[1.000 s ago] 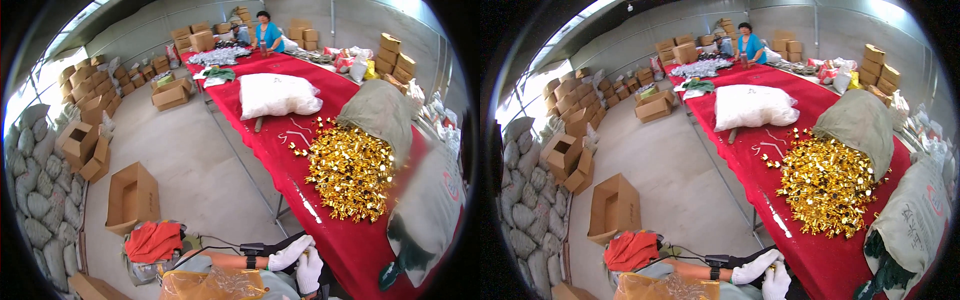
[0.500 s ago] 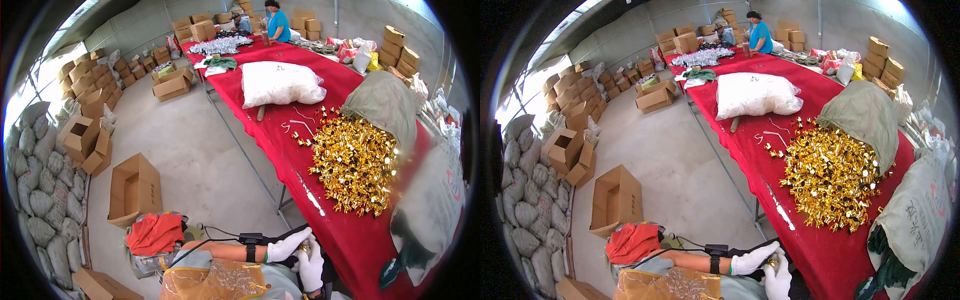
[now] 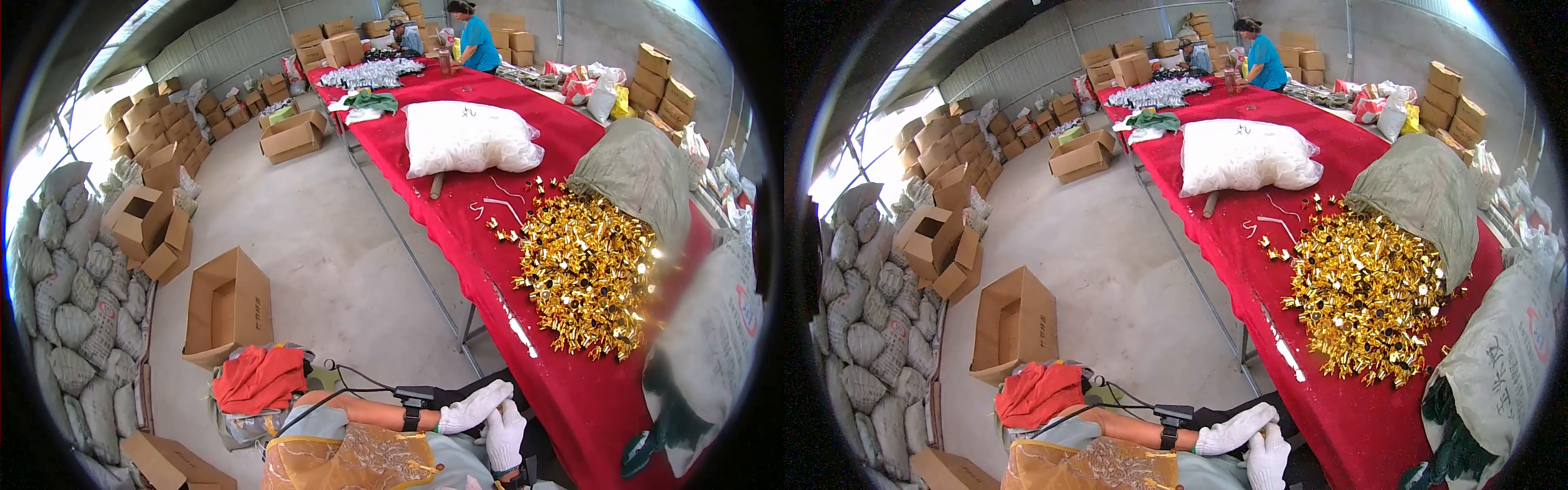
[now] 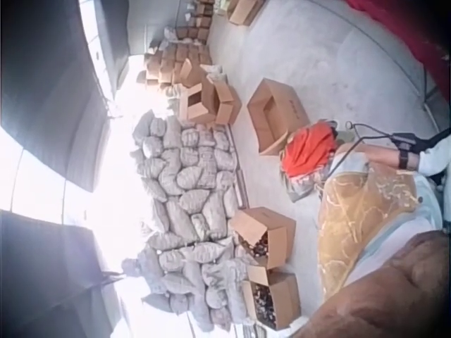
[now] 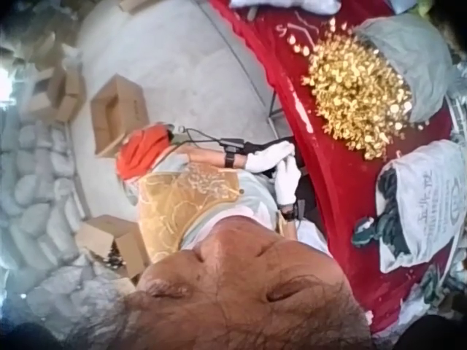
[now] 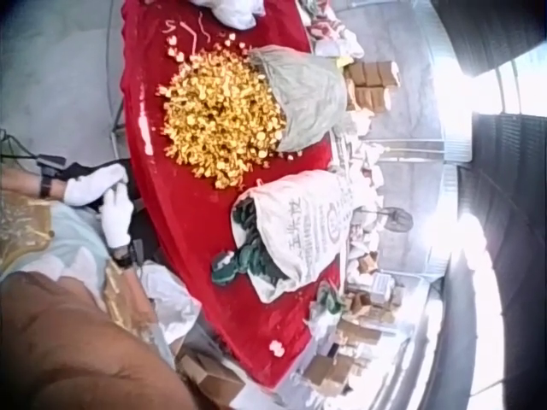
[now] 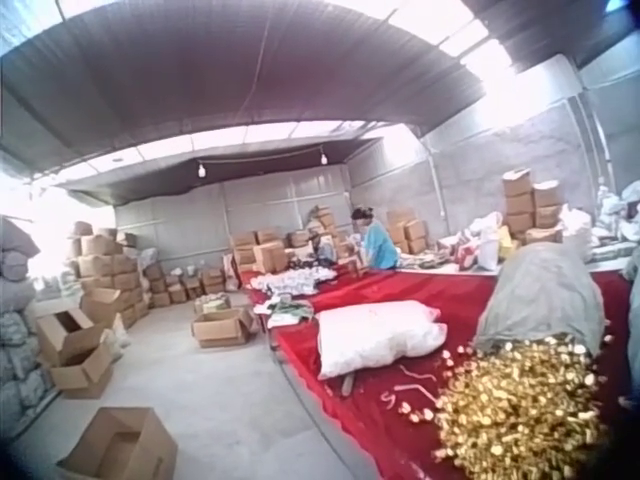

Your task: Manually assembling or sorting small green and gold components at a workstation.

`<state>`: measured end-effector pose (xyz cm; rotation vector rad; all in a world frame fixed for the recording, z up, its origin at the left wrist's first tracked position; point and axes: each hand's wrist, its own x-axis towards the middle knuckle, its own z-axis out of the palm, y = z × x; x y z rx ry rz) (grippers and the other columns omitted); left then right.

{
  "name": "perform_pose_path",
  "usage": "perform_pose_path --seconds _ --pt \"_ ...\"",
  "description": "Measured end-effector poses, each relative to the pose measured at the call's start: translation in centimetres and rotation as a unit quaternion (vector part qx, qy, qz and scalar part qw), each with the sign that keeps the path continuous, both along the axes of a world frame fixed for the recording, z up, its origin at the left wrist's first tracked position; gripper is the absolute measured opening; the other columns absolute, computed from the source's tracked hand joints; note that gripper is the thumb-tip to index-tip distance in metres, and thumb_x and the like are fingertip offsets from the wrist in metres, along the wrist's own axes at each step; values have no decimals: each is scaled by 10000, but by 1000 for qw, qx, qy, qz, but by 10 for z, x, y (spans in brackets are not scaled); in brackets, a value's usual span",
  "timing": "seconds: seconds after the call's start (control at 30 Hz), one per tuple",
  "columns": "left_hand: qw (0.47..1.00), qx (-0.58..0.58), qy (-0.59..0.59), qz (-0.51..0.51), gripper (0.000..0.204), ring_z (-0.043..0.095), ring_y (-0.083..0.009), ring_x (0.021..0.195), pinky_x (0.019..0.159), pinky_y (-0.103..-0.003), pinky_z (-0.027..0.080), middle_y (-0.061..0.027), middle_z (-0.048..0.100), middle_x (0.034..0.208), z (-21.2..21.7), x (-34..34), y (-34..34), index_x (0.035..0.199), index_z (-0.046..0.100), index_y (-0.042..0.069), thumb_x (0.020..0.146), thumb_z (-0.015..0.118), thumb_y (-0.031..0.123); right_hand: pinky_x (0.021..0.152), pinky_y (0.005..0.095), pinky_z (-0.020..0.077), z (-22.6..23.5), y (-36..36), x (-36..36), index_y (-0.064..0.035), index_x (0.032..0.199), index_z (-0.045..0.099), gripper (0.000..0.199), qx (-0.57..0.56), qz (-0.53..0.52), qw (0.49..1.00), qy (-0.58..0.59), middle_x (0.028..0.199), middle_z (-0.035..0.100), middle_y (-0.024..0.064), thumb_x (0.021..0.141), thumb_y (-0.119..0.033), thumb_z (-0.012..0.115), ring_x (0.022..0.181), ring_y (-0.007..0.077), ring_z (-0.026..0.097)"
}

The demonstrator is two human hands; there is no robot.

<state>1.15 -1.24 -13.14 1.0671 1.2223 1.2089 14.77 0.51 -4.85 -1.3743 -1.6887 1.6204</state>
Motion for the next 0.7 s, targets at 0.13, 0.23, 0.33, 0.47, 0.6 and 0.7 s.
perform_pose_path --seconds 0.13,0.23,0.33,0.47,0.6,0.7 --pt "1000 6 5 -10 469 567 -216 1072 999 -350 473 -94 554 1125 -3 0 2 1201 551 6 1174 415 454 405 334 548 -8 2 1 55 1103 642 244 -17 0 1000 16 687 655 94 1017 -171 609 499 143 634" --pt "999 -33 -24 -14 474 564 -218 1102 1023 -357 465 -98 554 1144 4 0 1 1229 552 7 1177 402 454 425 336 559 -7 2 2 45 1109 645 244 -24 2 1000 5 687 654 94 1021 -181 616 499 151 632" --pt "998 -46 -46 -10 481 561 -222 1115 1038 -362 459 -107 556 1174 5 -1 0 1247 550 4 1177 396 454 438 330 564 -7 2 3 43 1122 646 250 -20 1 1000 14 702 657 93 1022 -185 624 502 146 628" --pt "999 -29 -12 -33 482 563 -219 1125 1042 -365 460 -111 566 1184 4 -4 1 1244 555 5 1176 395 455 449 322 565 -12 0 5 45 1156 647 266 -25 -6 999 37 746 666 99 1018 -182 636 520 138 632" --pt "998 -39 4 -42 418 571 -254 1168 1102 -378 453 -129 592 1200 11 -4 0 1231 583 4 1191 346 346 453 318 568 -9 0 7 51 1174 646 277 -39 -7 999 32 752 661 99 1014 -175 645 526 131 627" --pt "995 -80 -57 -23 433 575 -205 1152 1089 -350 457 -88 608 1220 14 -1 0 1270 598 23 1190 378 387 457 314 572 -14 0 8 51 1187 643 269 -49 -6 998 34 777 667 94 1010 -151 647 555 125 635"
